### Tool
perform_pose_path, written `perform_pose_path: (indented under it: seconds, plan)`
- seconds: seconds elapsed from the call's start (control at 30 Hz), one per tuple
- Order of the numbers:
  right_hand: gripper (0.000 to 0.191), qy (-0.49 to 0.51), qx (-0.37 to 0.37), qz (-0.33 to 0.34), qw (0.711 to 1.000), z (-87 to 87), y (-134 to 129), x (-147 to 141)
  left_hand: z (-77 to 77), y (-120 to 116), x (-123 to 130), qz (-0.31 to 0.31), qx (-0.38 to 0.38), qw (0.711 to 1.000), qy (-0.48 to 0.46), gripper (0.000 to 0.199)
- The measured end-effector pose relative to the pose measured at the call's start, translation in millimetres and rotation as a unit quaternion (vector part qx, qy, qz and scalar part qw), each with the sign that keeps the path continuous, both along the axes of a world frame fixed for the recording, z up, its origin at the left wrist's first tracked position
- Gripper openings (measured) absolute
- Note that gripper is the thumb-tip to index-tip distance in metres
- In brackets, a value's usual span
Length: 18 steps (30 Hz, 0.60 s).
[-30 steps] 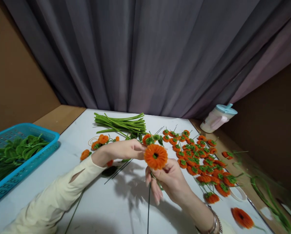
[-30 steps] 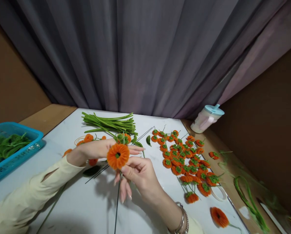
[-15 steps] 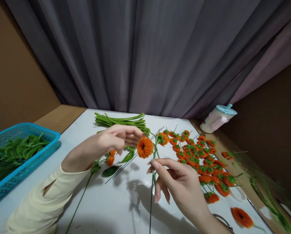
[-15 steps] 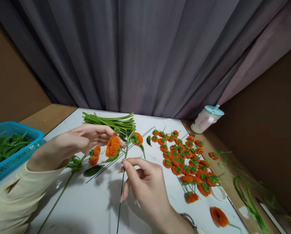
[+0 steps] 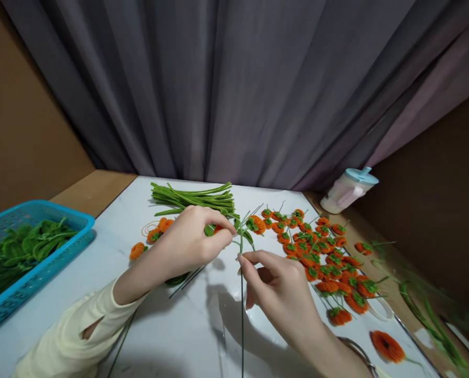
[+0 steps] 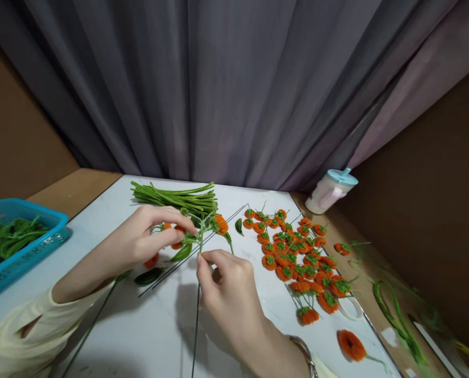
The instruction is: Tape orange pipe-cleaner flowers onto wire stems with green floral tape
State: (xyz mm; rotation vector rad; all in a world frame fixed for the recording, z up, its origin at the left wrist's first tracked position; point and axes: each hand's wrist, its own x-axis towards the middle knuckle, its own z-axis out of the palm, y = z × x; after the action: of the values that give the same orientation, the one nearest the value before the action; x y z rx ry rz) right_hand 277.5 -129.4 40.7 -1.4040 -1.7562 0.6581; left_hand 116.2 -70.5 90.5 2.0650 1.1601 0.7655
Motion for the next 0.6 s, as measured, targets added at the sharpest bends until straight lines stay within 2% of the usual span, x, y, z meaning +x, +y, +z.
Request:
perform_pose_path:
  seconds: [0.17,0.3,0.47,0.6]
  plan:
    - [0.028,-0.054,0.018,-0.001,0.998,1.6,5.1,-9.6,-14.0,6.7,3.7,0.008,0.013,0.999,0.042,0.028]
    - [0.027,-0.041,-0.027,0.002,0.999,3.7,4.1,-13.1,-21.0,10.9,9.4,0.016,-0.023,0.997,0.067,0.025]
    - [0.029,0.059,-0.116,0.026,0.991,2.5,3.9,-4.5,-18.6,10.5,9.5,-0.003,-0.061,0.998,0.034,0.026]
    - [0.033,0.205,-0.220,0.077,0.951,-4.4,10.2,5.2,-17.2,7.3,9.2,-0.018,-0.073,0.997,0.004,0.028]
